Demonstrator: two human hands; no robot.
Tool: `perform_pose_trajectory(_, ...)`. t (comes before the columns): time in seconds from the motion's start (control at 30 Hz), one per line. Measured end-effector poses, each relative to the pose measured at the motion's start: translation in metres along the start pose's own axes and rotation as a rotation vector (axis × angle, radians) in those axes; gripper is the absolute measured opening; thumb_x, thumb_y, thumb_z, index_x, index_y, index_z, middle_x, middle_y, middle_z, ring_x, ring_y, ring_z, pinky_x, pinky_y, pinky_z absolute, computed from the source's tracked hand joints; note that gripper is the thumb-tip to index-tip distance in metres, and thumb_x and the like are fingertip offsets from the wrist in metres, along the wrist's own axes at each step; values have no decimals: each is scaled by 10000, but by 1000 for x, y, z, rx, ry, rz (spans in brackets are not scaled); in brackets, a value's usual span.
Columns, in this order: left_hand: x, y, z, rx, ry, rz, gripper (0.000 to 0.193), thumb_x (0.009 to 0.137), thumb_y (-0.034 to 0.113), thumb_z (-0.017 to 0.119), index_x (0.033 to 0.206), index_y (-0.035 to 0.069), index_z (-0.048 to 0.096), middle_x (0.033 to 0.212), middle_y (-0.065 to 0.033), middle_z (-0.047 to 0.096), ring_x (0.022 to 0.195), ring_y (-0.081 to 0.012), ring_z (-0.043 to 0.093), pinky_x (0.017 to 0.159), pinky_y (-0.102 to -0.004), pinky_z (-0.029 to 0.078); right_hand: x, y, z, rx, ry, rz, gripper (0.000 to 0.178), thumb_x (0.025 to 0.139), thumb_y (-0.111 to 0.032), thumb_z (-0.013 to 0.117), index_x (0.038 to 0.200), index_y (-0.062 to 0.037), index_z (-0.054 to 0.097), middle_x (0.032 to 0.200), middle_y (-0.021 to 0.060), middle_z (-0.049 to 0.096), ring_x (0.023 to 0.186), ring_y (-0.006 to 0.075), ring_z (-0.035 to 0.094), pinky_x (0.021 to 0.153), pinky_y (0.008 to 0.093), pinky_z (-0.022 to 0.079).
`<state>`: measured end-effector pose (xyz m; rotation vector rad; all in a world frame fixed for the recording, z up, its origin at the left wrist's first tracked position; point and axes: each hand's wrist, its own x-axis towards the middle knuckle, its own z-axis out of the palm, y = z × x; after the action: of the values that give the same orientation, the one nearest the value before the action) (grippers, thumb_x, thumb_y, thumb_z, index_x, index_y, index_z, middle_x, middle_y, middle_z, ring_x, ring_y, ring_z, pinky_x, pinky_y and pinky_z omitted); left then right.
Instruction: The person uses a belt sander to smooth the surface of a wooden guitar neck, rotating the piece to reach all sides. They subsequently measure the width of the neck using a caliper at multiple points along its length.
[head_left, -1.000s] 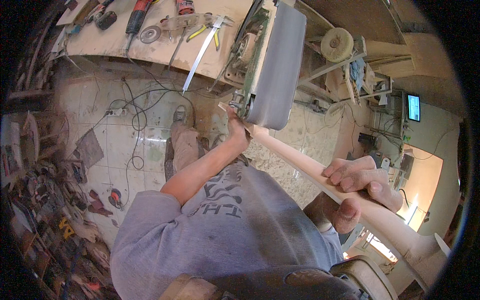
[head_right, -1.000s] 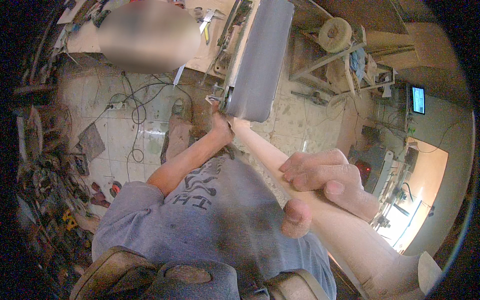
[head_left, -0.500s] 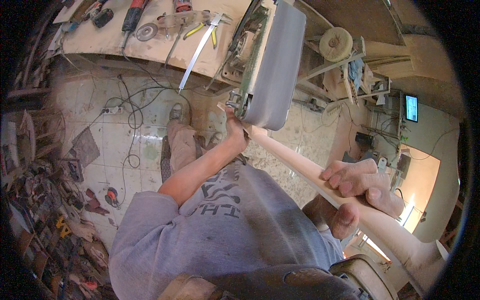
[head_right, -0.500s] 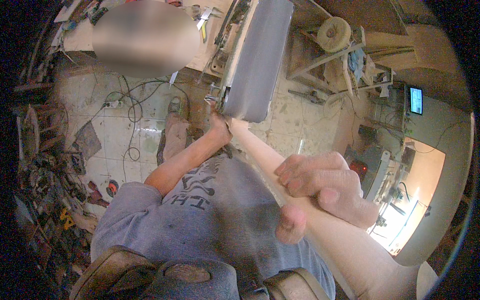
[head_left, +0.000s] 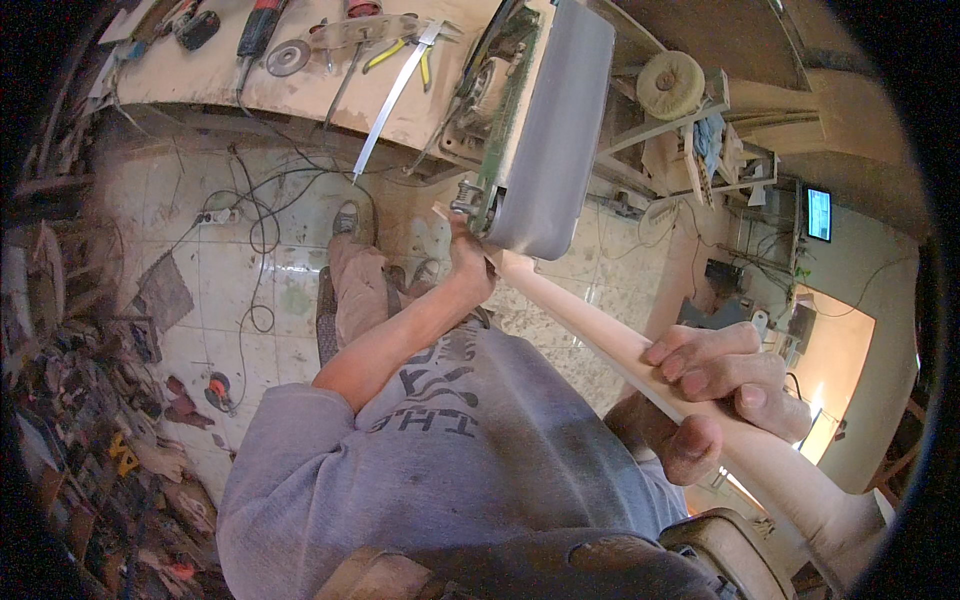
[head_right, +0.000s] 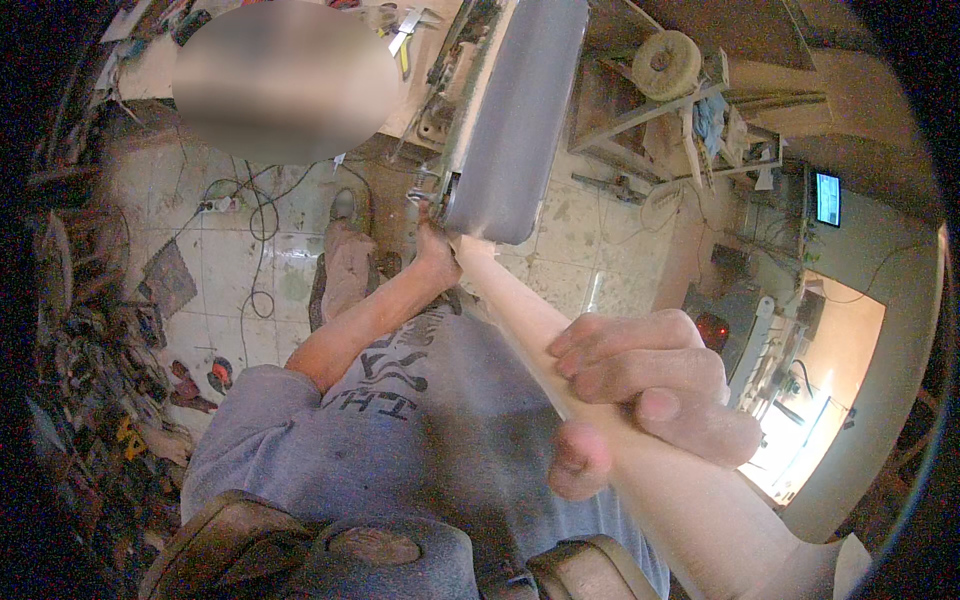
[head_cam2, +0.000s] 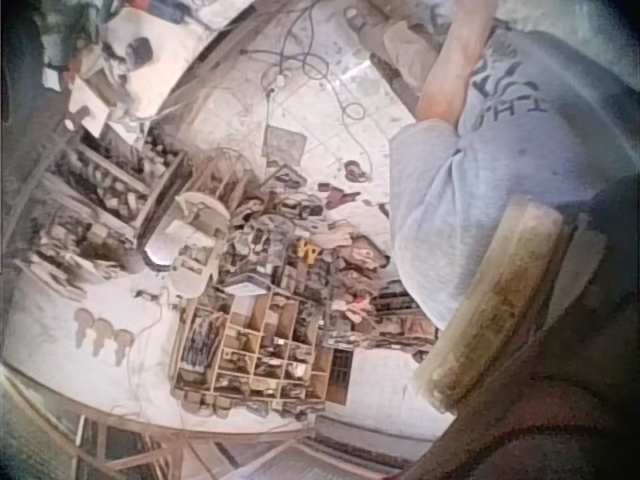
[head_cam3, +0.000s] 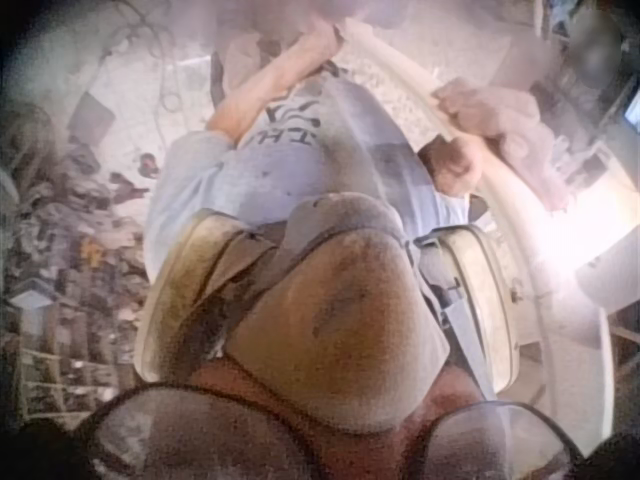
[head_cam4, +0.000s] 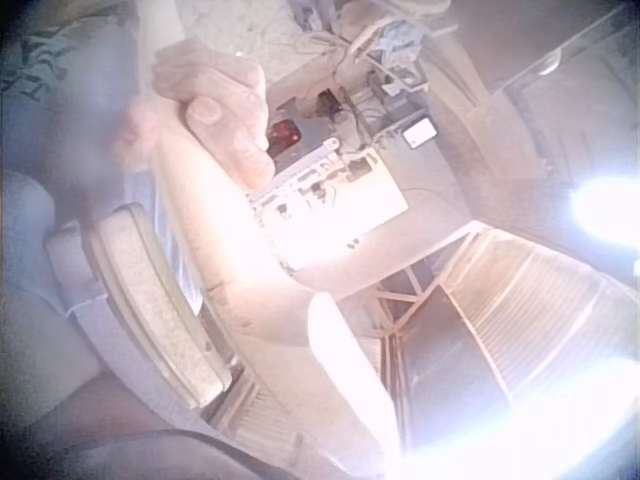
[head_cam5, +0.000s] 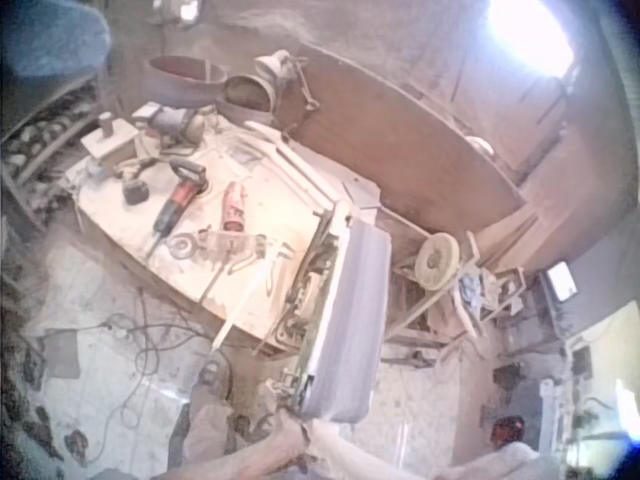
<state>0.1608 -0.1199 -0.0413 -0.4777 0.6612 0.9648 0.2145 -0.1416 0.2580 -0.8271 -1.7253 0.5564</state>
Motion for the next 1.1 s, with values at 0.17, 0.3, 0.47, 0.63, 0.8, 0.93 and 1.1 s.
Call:
perform_pose_trajectory(0.17, 15, -6, -16, 14, -54, 15, 911, 848, 772, 283, 1422, 69, 368, 1430, -164, 431, 1257, -365, 451, 1062, -491, 355, -1, 2, 7, 17, 62, -6, 436, 829, -178, 731, 1143, -41, 462, 769, 127, 537, 633, 243, 519, 478, 356, 560)
perform_pose_trajectory(0.3, 19, -9, -20, 68, -51, 64, 911, 854, 775, 269, 1413, 63, 371, 1419, -158, 444, 1241, -358, 471, 1047, -482, 375, 1, 3, 4, 16, 58, -18, 386, 853, -167, 697, 1128, -36, 459, 751, 116, 505, 630, 225, 507, 458, 341, 541)
perform_pose_trajectory(0.47, 7, -6, -10, 65, -43, 41, 906, 865, 778, 242, 1410, 66, 374, 1410, -149, 455, 1241, -343, 476, 1042, -464, 386, 5, 5, 7, -11, 40, -43, 318, 884, -162, 646, 1096, -26, 453, 735, 103, 453, 615, 190, 463, 401, 316, 494)
perform_pose_trajectory(0.63, 4, -3, -5, 48, 4, 31, 783, 925, 697, 189, 1368, 92, 413, 1323, -102, 521, 1130, -271, 564, 897, -420, 491, 7, 8, 4, 14, 8, -71, 315, 892, -150, 623, 1115, -14, 447, 738, 108, 452, 617, 191, 458, 388, 310, 478)
perform_pose_trajectory(0.8, 2, -1, -5, 87, 37, 27, 748, 950, 666, 157, 1357, 98, 422, 1305, -87, 532, 1089, -254, 602, 845, -413, 539, 9, 10, 4, 14, 1, -75, 320, 885, -135, 623, 1117, -5, 445, 733, 112, 451, 620, 195, 462, 380, 303, 471)
perform_pose_trajectory(0.93, 2, -1, -5, 82, 34, 44, 765, 943, 677, 144, 1366, 96, 406, 1302, -99, 532, 1081, -265, 606, 830, -428, 546, 10, 12, 2, 22, 2, -77, 316, 879, -124, 622, 1114, -3, 448, 731, 115, 453, 623, 198, 471, 379, 300, 475)
perform_pose_trajectory(1.1, 0, -1, -5, 97, -7, 33, 792, 933, 693, 129, 1376, 90, 386, 1299, -119, 532, 1077, -286, 608, 803, -457, 551, 8, 14, 3, 35, 33, -82, 314, 880, -117, 617, 1116, 1, 448, 731, 117, 453, 623, 195, 473, 389, 300, 478)
